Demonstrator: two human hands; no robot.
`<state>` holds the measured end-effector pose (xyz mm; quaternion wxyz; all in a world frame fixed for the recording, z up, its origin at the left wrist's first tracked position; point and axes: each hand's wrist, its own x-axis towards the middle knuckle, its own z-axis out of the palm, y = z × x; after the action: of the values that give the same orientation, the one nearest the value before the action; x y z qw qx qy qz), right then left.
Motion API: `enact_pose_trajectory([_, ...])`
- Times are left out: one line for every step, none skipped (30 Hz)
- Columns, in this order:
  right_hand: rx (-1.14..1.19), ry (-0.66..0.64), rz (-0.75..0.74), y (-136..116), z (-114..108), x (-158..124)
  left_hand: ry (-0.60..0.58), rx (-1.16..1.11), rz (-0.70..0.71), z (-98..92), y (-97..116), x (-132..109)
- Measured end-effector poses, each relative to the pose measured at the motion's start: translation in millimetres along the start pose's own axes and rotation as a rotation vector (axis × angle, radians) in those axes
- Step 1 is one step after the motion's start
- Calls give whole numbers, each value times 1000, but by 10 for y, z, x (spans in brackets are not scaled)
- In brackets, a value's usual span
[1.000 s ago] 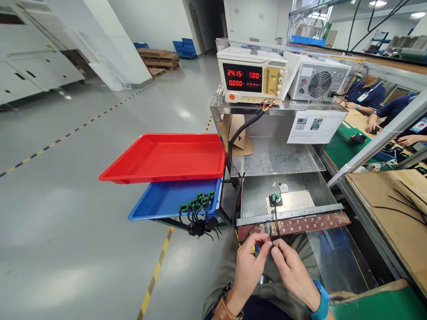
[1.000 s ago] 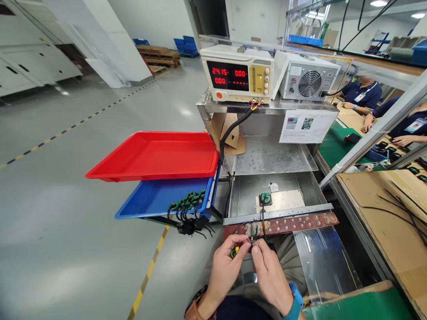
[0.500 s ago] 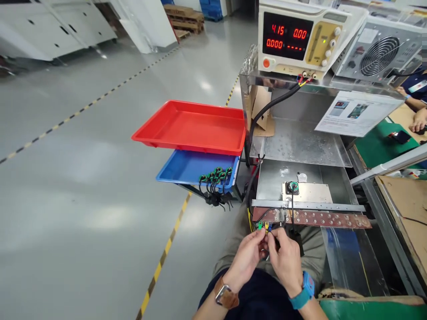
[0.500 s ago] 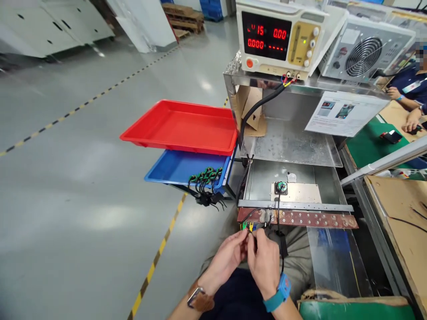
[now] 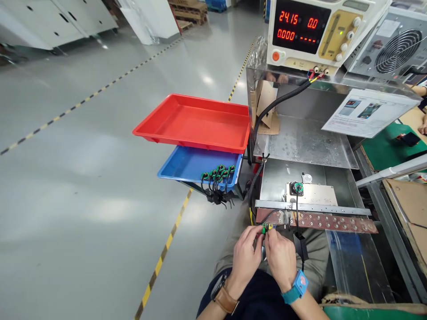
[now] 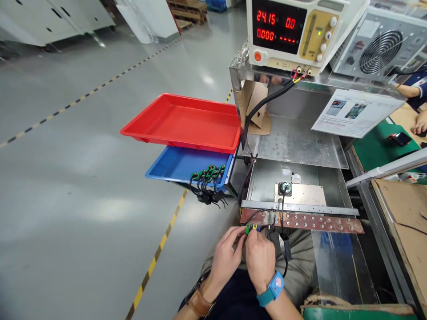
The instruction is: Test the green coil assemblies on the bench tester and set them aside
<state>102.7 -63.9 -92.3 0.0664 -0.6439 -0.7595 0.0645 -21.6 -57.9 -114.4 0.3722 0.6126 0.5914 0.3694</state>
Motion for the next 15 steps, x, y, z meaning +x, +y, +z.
enact_pose_trajectory([-11, -3, -1, 1, 6, 6, -9, 46, 33, 12, -14, 5])
enact_pose_trajectory([-20, -7, -1, 0, 12, 14, -18, 90, 65, 23, -30, 10])
enact_pose_trajectory([-26, -10, 0, -2, 16, 23, -26, 130, 97, 30, -43, 14])
enact_pose_trajectory([-30, -14, 2, -7, 18, 33, -31, 165, 128, 34, -53, 19])
enact_pose_trajectory([-33, -20, 5, -14, 18, 45, -33, 197, 157, 35, -57, 23])
enact_pose_trajectory([-36, -26, 9, -23, 15, 58, -33, 228, 182, 32, -55, 27])
enact_pose_trajectory([-38, -34, 12, -34, 8, 73, -36, 258, 202, 26, -48, 31])
enact_pose_trajectory([-38, -42, 15, -47, -1, 88, -41, 288, 216, 20, -39, 35])
enact_pose_trajectory([-35, -49, 18, -61, -13, 103, -46, 317, 226, 13, -30, 41])
enact_pose_trajectory([-27, -57, 20, -75, -25, 118, -53, 343, 232, 6, -24, 48])
enact_pose_trajectory([-17, -65, 23, -88, -38, 132, -61, 366, 239, 2, -23, 56])
enact_pose_trajectory([-7, -72, 27, -100, -48, 145, -70, 385, 247, -1, -29, 66])
enact_pose_trajectory([1, -78, 33, -110, -56, 156, -78, 399, 257, -2, -41, 77])
enact_pose_trajectory([6, -83, 40, -117, -61, 165, -83, 410, 266, -2, -59, 87])
enact_pose_trajectory([9, -86, 47, -123, -62, 172, -86, 419, 273, 0, -81, 98])
